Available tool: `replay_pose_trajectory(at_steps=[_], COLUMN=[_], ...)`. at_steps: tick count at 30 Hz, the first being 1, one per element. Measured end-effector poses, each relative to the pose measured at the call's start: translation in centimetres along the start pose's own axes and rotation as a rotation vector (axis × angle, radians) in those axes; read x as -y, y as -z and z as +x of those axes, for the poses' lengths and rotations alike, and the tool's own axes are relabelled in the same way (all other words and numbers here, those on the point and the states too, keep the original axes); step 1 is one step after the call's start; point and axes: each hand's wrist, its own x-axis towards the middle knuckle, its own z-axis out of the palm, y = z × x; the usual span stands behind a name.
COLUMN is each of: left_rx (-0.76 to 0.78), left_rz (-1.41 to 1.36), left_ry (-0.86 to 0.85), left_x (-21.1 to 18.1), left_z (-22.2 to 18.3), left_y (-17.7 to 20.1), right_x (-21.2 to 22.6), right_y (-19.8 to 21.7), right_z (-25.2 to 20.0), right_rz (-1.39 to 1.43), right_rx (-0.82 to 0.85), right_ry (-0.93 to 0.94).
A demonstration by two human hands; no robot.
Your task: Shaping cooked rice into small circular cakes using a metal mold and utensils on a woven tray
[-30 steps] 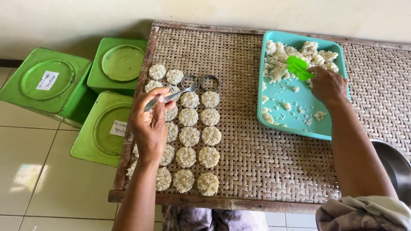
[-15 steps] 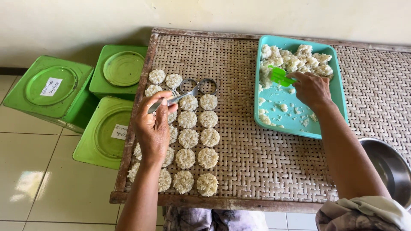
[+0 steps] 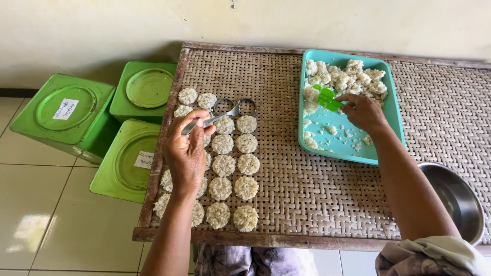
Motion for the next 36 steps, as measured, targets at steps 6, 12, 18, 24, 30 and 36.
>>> replay_pose_trajectory(at_steps=[6,12,18,24,30,36], left_rx=[-0.003,-0.015,-0.013,-0.006,-0.010,-0.010], left_rz=[0.002,-0.006,-0.006,-0.018,-0.045,-0.019], left_ry=[-0.013,0.001,-0.014,-0.007,0.009,0.007], left_x=[-0.4,-0.7,-0.5,-0.6,-0.6,-1.0], left_z=[0.0,-0.3,-0.4,-0.5,-0.6,-0.6], left_y=[0.0,0.2,-0.1,0.0,0.1,0.7], right_x=[-1.0,0.6,4.1,2.4,2.9,1.6], right_y=[-0.8,0.0,2.0,1.4,3.3,3.4], right_z=[1.1,-0.7,-4.7,-5.8,-7.0,-7.4], right_rz=[-0.159,-0.269,-0.440,-0.461,-0.047,0.317], right_rx=[-0.037,-0.021,0.036,0.144,0.387,0.412], right_ry=[0.010,0.012,0.077,0.054,-0.081,-0.179])
